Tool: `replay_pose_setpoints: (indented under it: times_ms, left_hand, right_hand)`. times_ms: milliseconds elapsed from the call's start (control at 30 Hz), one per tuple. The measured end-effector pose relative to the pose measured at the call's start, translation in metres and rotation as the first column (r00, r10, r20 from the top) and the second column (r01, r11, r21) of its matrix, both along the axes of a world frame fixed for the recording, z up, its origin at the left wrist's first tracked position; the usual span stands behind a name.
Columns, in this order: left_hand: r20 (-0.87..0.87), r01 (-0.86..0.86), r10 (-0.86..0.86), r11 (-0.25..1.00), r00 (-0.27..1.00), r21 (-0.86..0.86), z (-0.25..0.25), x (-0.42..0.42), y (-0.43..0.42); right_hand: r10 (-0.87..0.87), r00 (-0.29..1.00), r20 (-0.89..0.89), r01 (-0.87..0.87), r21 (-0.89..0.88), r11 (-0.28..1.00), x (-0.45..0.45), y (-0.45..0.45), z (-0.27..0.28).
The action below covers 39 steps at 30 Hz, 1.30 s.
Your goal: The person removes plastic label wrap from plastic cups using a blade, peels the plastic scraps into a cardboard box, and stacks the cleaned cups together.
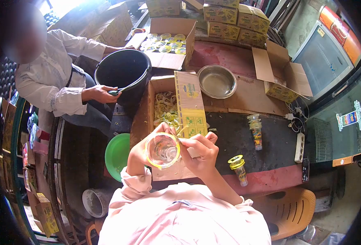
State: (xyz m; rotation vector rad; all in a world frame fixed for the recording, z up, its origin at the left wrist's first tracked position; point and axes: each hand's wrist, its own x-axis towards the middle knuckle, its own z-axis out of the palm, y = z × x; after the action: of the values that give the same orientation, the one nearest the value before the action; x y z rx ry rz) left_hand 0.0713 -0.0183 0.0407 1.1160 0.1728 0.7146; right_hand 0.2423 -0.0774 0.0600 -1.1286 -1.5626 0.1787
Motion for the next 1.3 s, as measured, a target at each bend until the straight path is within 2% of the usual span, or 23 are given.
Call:
replay_pose_setpoints:
  times_ms: [200, 400, 500, 700, 833, 967, 1067, 1200, 1267, 1300]
  left_hand:
    - [0.028, 0.041, -0.04, 0.999, 0.999, -0.01, 0.0, 0.001, 0.003]
    - [-0.012, -0.007, 0.007, 1.0, 1.0, 0.02, -0.009, -0.003, 0.005]
    - [-0.014, 0.043, -0.043, 0.998, 0.999, 0.037, -0.004, 0.0, 0.007]
    - [0.008, 0.057, -0.057, 0.998, 0.998, -0.016, 0.002, -0.001, 0.007]
    - [-0.077, 0.129, -0.116, 0.97, 0.99, 0.207, -0.002, 0.001, 0.013]
    - [-0.014, 0.118, -0.118, 0.993, 0.993, 0.022, -0.005, 0.0, 0.011]
    - [-0.056, 0.13, -0.125, 0.985, 0.991, 0.116, -0.007, -0.003, 0.016]
    - [-0.056, 0.058, -0.055, 0.997, 0.997, 0.057, -0.002, -0.002, 0.009]
    - [-0.082, 0.0, 0.006, 0.997, 0.997, 0.074, -0.004, -0.008, 0.008]
    - [-0.148, -0.096, 0.124, 0.978, 0.981, 0.184, -0.005, -0.011, 0.008]
  right_hand:
    - [0.007, 1.0, -0.022, -0.007, -0.002, 1.0, -0.001, 0.002, 0.0]
    - [0.012, 1.0, -0.016, -0.012, -0.011, 1.0, 0.0, 0.002, -0.002]
    - [-0.01, 1.0, -0.008, 0.01, 0.005, 1.0, -0.001, 0.004, -0.001]
    - [0.017, 1.0, -0.009, -0.017, 0.002, 1.0, -0.001, 0.002, -0.003]
    - [-0.002, 1.0, 0.002, 0.002, 0.014, 1.0, -0.001, 0.003, 0.0]
    - [-0.004, 1.0, 0.011, 0.004, 0.03, 1.0, 0.001, 0.004, 0.002]
    - [-0.002, 1.0, 0.029, 0.001, 0.031, 1.0, 0.0, 0.004, 0.005]
    - [-0.061, 0.995, 0.084, 0.06, 0.018, 0.998, 0.001, 0.006, 0.007]
    - [-0.127, 0.991, 0.039, 0.126, 0.019, 0.992, 0.004, 0.009, 0.007]
    - [-0.16, 0.987, 0.016, 0.159, 0.017, 0.987, 0.006, 0.009, 0.005]
